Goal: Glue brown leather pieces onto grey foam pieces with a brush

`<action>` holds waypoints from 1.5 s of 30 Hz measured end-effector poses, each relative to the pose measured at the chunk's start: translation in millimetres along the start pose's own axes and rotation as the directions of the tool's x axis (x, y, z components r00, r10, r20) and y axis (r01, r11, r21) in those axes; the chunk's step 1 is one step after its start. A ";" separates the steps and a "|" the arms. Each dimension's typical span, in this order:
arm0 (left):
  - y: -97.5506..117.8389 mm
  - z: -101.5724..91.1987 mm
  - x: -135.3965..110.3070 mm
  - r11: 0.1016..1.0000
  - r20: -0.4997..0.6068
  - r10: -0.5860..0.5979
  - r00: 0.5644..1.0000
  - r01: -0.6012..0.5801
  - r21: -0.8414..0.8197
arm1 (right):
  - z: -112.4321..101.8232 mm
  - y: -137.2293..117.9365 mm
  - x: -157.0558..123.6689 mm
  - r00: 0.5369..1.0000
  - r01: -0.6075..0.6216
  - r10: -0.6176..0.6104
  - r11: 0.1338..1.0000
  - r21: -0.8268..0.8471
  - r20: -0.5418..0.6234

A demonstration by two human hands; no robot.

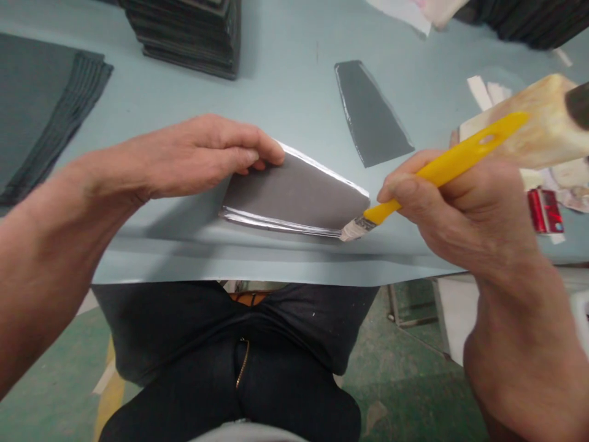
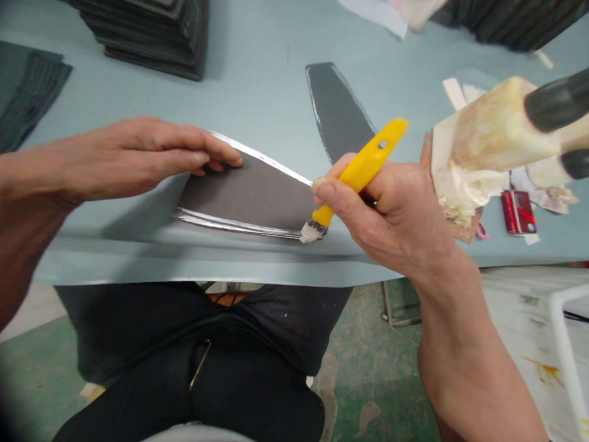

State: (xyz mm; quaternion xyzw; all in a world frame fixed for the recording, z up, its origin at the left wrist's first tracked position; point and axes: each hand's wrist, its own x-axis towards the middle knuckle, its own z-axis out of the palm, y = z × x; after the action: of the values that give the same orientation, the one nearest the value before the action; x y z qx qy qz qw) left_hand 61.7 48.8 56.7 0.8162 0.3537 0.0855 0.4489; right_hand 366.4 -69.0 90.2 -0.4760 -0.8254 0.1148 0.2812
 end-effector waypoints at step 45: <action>-2.2 -7.3 8.5 0.971 0.122 0.073 0.990 -0.043 -0.236 | 82.4 -58.7 52.0 0.993 0.004 0.018 0.982 0.190 -0.116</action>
State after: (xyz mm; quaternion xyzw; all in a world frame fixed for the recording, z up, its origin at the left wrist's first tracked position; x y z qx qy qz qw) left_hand 63.5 60.0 57.7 0.7718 0.2872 0.0860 0.5608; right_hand 256.5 -49.0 68.3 -0.4557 -0.7911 0.1659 0.3729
